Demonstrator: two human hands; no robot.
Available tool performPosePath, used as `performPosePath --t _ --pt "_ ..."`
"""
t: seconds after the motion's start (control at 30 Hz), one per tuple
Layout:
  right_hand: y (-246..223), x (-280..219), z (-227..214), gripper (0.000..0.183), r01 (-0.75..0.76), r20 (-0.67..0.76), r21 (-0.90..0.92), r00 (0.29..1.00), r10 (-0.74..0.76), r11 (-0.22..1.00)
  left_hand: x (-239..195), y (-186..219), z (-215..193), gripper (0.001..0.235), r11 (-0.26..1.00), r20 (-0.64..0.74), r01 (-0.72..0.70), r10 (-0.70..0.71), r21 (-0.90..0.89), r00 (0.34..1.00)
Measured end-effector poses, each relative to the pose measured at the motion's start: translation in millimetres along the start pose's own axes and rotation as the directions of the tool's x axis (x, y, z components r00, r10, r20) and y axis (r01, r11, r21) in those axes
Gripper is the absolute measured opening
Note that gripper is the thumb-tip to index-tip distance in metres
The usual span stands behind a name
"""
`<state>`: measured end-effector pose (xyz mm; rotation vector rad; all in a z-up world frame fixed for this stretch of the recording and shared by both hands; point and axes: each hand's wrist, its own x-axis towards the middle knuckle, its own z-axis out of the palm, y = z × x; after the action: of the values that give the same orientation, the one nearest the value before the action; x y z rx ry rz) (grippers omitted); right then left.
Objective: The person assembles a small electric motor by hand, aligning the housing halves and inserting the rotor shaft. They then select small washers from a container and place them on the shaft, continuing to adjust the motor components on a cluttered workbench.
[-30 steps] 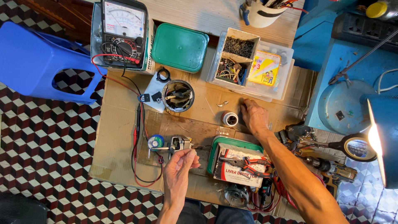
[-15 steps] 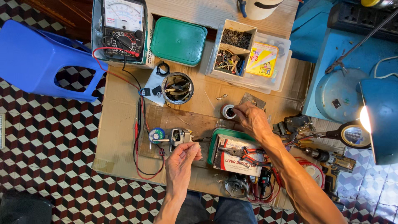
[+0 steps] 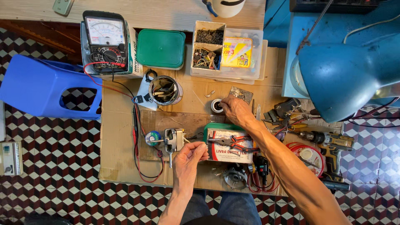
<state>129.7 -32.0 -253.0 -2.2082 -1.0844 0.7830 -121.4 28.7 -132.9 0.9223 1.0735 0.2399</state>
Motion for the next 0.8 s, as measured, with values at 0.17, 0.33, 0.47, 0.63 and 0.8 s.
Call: performPosePath --t 0.17,0.33,0.47,0.63,0.8 --pt "-2.1 3.1 -1.7 0.022 -0.046 0.047 -0.012 0.998 0.047 0.999 -7.5 -4.8 1.5 0.025 1.0 -0.002 0.014 -0.014 -0.003 1.0" --pt "-12.1 0.6 -11.8 0.024 -0.063 0.096 -0.003 0.993 0.063 0.998 -12.4 -3.8 -3.7 0.026 0.999 -0.016 0.028 -0.029 -0.027 0.999" --pt "-22.0 -2.1 -16.1 0.025 -0.033 0.022 0.059 0.999 0.032 0.998 -15.1 -2.1 -8.6 0.026 0.998 -0.024 0.03 -0.031 -0.047 0.999" --pt "-23.2 -1.6 -14.6 0.02 -0.013 -0.006 0.009 1.0 0.013 1.0 -14.1 -1.7 -14.2 0.026 0.998 -0.062 0.027 -0.031 -0.053 0.998" --pt "-19.9 -3.1 -17.7 0.018 0.127 0.028 -0.102 0.992 -0.124 0.987 -12.2 -0.8 -21.8 0.027 0.996 -0.082 0.034 -0.041 -0.082 0.996"
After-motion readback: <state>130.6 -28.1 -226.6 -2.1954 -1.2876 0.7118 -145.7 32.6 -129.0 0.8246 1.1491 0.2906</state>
